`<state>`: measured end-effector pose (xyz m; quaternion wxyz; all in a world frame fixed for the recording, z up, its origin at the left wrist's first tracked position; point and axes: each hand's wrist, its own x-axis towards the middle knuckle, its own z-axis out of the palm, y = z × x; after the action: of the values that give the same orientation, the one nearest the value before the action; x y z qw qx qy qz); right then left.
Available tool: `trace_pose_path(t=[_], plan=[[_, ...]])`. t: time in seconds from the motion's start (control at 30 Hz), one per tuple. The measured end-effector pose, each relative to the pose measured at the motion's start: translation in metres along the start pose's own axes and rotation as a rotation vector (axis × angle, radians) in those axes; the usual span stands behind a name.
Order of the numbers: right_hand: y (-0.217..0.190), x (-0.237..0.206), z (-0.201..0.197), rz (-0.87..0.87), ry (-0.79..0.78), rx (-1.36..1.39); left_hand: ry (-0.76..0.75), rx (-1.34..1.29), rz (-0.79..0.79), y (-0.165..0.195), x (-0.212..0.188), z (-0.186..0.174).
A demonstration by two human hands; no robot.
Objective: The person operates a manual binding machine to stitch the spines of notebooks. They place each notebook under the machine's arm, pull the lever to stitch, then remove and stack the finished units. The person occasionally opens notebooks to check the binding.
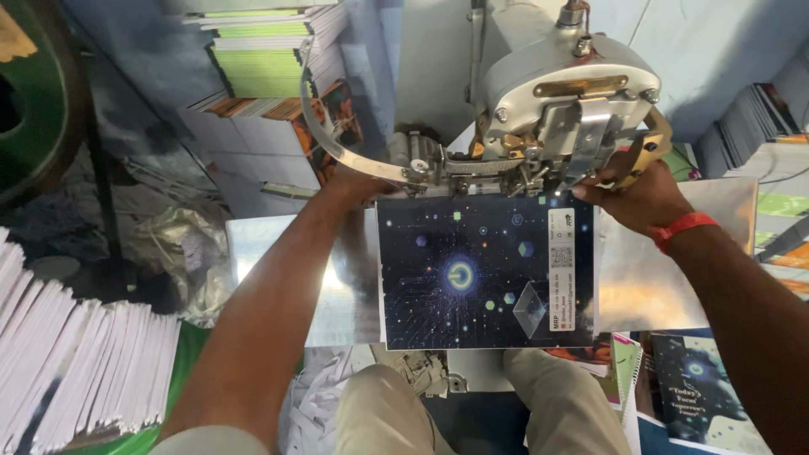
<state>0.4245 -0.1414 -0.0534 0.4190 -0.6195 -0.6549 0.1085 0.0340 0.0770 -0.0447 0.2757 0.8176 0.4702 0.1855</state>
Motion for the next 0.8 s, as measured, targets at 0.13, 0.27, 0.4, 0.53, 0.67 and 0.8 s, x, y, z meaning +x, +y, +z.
trace_pose_path(t=[0.13,0.27,0.4,0.53,0.67,0.8], plan=[[-0.005,0.000,-0.001,0.062,-0.024,-0.083,0.319,0.004,0.066,0.001,-0.070,-0.025],[-0.010,0.000,0.000,0.100,-0.009,-0.101,0.268,-0.461,0.168,0.019,-0.133,-0.011],[-0.010,-0.005,-0.001,0.001,-0.005,-0.131,0.469,-0.148,0.397,0.035,-0.134,-0.002],[0.000,-0.018,-0.002,0.001,-0.004,-0.115,0.460,-0.093,0.335,0.031,-0.128,0.000],[0.013,-0.017,0.005,-0.100,0.048,-0.034,0.348,-0.241,0.135,0.024,-0.127,0.003],[0.016,-0.011,0.018,-0.050,0.097,0.121,0.466,-0.116,0.400,0.021,-0.127,0.002]])
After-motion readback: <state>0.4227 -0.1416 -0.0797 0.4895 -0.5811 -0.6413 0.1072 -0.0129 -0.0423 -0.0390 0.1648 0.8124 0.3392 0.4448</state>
